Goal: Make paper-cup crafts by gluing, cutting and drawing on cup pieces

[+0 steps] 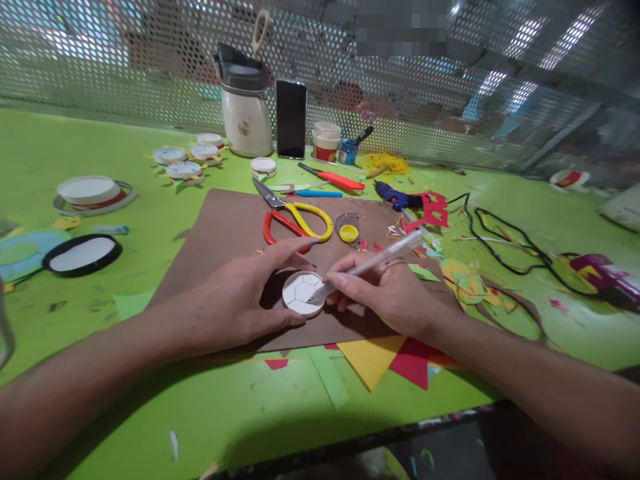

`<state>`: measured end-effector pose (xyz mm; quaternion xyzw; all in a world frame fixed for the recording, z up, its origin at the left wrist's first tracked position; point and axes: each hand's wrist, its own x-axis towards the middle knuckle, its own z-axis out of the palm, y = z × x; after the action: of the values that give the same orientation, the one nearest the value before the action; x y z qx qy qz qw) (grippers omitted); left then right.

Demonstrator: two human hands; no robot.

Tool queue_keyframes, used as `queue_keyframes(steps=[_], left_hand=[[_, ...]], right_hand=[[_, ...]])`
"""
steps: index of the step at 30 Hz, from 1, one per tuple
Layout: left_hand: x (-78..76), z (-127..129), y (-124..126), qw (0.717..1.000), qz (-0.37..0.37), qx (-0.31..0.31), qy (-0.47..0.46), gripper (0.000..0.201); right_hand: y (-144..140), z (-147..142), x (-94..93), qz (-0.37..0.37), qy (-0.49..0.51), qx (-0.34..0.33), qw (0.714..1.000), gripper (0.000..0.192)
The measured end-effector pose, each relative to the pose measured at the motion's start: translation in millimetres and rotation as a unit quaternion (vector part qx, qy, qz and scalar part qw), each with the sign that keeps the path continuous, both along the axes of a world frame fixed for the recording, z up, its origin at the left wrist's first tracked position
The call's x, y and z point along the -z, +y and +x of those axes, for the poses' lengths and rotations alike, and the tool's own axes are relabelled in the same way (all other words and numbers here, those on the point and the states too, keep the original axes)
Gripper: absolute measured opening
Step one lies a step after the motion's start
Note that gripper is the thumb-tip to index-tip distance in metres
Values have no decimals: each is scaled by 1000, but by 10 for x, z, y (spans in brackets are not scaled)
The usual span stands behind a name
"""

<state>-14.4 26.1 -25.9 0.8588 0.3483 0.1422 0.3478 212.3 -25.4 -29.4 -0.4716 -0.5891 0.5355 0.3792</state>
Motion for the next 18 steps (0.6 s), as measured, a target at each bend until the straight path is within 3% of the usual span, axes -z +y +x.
queue_keyframes(steps=[18], left_hand=[[-11, 5, 1, 1000, 5, 2, 4, 63]], right_hand=[[6, 6, 4, -10, -9, -4, 1000, 24]])
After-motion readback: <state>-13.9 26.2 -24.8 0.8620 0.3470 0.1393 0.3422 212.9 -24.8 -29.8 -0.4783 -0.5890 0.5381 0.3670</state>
